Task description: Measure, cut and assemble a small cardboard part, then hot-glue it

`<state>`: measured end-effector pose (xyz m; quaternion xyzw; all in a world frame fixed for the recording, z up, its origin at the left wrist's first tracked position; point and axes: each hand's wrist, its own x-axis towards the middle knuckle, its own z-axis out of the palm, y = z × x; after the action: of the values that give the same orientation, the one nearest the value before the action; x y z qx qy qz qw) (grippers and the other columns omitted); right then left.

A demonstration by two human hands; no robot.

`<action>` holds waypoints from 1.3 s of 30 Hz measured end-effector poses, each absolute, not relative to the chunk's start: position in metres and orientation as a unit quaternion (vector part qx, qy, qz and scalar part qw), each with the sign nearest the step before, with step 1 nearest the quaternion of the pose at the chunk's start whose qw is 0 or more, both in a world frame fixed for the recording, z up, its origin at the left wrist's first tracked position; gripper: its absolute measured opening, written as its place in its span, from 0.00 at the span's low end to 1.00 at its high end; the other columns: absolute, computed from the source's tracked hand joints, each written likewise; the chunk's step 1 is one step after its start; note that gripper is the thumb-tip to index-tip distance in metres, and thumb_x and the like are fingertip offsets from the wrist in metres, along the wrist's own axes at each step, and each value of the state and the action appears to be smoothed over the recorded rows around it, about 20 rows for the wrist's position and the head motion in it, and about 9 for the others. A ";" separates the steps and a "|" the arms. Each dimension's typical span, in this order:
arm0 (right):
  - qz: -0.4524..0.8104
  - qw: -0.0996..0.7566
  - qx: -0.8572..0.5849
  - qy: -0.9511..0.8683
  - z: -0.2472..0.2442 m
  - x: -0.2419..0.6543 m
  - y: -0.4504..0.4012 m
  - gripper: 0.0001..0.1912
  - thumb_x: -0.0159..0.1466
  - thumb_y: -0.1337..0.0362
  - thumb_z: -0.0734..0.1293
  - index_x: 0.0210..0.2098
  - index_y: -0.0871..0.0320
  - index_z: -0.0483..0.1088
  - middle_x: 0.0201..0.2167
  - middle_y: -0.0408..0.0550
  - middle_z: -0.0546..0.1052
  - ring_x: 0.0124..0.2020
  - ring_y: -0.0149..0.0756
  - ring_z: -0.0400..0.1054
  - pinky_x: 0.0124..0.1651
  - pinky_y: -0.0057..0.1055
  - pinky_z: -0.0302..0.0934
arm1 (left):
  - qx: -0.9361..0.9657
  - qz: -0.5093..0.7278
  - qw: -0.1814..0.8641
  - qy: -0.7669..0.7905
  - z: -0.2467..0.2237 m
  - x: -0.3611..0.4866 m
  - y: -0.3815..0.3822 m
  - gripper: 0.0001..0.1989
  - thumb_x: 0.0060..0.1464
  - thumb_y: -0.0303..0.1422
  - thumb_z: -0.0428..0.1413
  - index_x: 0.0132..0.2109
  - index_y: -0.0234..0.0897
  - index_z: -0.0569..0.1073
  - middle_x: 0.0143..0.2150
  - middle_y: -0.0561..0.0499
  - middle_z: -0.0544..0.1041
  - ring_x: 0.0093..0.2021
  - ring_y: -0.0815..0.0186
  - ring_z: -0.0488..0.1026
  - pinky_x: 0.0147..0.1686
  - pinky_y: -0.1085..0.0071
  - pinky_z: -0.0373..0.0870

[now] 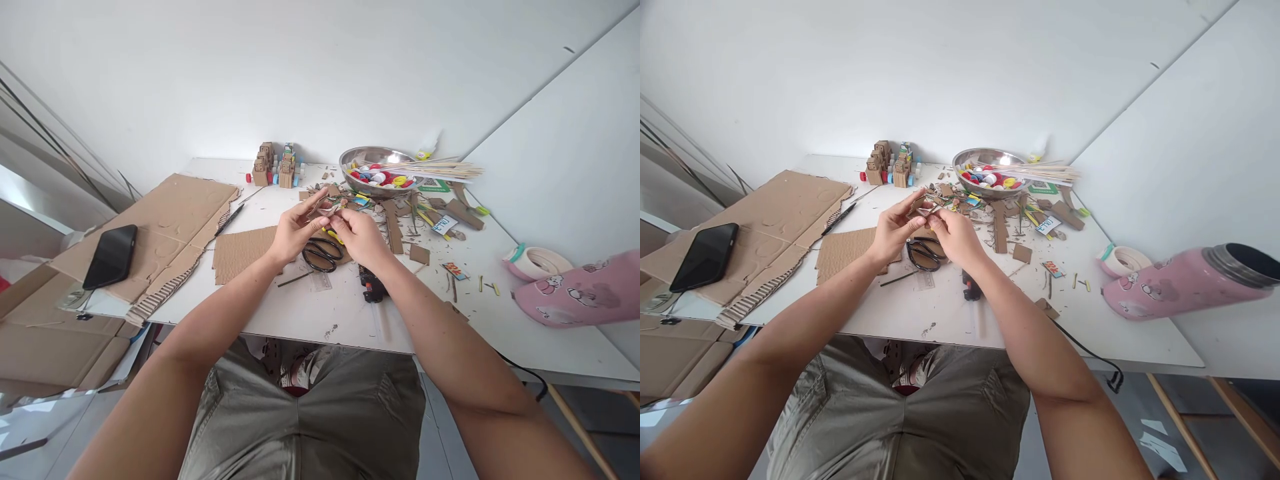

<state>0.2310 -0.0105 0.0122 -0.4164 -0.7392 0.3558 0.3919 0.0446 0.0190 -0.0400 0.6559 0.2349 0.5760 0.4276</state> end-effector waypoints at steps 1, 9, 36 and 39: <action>0.315 0.391 -0.425 -0.753 0.013 0.232 -0.011 0.21 0.70 0.41 0.68 0.33 0.51 0.71 0.25 0.43 0.71 0.28 0.38 0.63 0.34 0.34 0.58 | 0.654 0.581 0.422 0.237 -0.041 0.045 0.019 0.38 0.56 0.58 0.72 0.69 0.48 0.80 0.58 0.45 0.87 0.59 0.54 0.84 0.61 0.57 0.81; 0.169 0.346 -0.464 -0.798 0.014 0.237 -0.010 0.13 0.73 0.60 0.65 0.32 0.51 0.73 0.23 0.44 0.75 0.26 0.39 0.66 0.35 0.34 0.59 | 0.653 0.556 0.443 0.259 -0.025 0.032 0.018 0.44 0.53 0.56 0.75 0.70 0.42 0.79 0.49 0.43 0.89 0.54 0.52 0.86 0.61 0.54 0.83; 0.113 0.018 -0.325 -0.939 0.036 0.130 0.017 0.21 0.64 0.77 0.70 0.50 0.52 0.84 0.54 0.52 0.86 0.49 0.46 0.78 0.46 0.36 0.64 | 0.711 0.393 0.294 0.504 -0.043 -0.077 -0.023 0.17 0.52 0.40 0.70 0.48 0.41 0.86 0.45 0.49 0.89 0.47 0.53 0.85 0.57 0.57 0.81; 0.083 -0.044 -0.328 -0.940 0.036 0.119 0.023 0.20 0.65 0.77 0.68 0.50 0.52 0.85 0.52 0.52 0.87 0.47 0.45 0.79 0.42 0.35 0.62 | 0.731 0.356 0.257 0.522 -0.041 -0.075 -0.029 0.16 0.56 0.39 0.66 0.50 0.42 0.85 0.47 0.51 0.89 0.48 0.57 0.84 0.58 0.60 0.80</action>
<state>0.1188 0.0231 0.0357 -0.3284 -0.9399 0.0825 -0.0440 -0.0748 -0.0285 -0.0408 0.7310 0.5224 0.3560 0.2571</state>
